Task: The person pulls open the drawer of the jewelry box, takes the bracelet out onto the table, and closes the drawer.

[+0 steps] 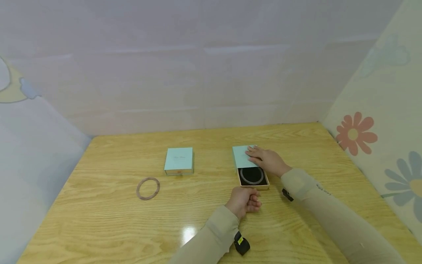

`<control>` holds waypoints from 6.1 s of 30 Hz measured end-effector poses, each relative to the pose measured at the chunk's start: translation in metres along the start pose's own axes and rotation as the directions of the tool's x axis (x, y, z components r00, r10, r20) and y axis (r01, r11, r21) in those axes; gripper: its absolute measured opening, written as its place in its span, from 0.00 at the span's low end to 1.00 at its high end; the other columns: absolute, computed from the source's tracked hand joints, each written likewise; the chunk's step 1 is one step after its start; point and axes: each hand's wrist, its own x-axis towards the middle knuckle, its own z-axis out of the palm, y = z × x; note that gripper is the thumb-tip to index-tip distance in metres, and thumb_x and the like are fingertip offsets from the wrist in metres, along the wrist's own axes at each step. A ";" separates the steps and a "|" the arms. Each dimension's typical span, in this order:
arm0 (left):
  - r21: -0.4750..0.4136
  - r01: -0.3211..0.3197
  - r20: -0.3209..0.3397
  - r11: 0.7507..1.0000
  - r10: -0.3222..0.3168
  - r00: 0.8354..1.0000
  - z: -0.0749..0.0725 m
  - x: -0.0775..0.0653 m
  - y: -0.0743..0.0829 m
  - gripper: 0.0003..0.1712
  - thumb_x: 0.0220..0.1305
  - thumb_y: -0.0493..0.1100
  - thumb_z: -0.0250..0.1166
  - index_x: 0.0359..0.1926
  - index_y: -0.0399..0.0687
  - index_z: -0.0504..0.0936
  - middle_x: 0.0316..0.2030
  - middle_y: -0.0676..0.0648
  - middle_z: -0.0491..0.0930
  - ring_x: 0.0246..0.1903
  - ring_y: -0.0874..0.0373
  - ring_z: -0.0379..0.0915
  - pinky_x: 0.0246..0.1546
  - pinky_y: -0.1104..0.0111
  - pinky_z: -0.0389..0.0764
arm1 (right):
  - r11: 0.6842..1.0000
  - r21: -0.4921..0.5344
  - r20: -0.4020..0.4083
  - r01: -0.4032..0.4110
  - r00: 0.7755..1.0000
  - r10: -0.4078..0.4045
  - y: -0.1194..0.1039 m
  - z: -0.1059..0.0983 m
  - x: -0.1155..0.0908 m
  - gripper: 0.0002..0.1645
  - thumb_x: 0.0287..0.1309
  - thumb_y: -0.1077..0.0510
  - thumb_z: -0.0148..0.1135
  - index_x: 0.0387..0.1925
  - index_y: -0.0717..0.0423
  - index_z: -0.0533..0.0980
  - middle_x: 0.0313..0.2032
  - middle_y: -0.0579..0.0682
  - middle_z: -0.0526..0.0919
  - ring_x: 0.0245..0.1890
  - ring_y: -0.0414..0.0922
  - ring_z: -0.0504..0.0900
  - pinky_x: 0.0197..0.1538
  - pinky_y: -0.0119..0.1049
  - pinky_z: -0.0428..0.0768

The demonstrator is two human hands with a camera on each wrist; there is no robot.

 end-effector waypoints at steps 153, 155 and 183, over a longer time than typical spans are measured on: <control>0.775 -0.332 0.601 -0.538 0.465 0.650 0.004 -0.012 0.036 0.06 0.64 0.39 0.66 0.41 0.44 0.87 0.38 0.48 0.80 0.33 0.61 0.79 0.32 0.78 0.79 | 0.999 -0.020 -0.012 0.031 0.999 -0.031 0.003 0.001 -0.001 0.25 0.70 0.57 0.53 0.64 0.65 0.69 0.66 0.63 0.66 0.67 0.61 0.62 0.63 0.59 0.66; 0.764 -0.352 0.627 -0.541 0.495 0.602 0.000 -0.013 0.035 0.05 0.63 0.38 0.67 0.38 0.43 0.87 0.36 0.48 0.80 0.32 0.62 0.79 0.31 0.79 0.79 | 0.999 -0.021 -0.010 0.028 1.000 -0.028 0.003 0.001 0.000 0.25 0.70 0.57 0.53 0.64 0.65 0.69 0.66 0.62 0.66 0.67 0.61 0.62 0.63 0.59 0.66; 0.768 -0.577 0.266 0.279 0.681 0.683 -0.020 -0.024 0.034 0.03 0.64 0.34 0.65 0.36 0.37 0.84 0.33 0.48 0.79 0.31 0.61 0.73 0.32 0.76 0.76 | 0.998 -0.040 -0.016 0.042 0.999 -0.042 0.002 0.000 0.001 0.25 0.69 0.58 0.55 0.63 0.65 0.70 0.65 0.63 0.67 0.67 0.61 0.62 0.64 0.58 0.65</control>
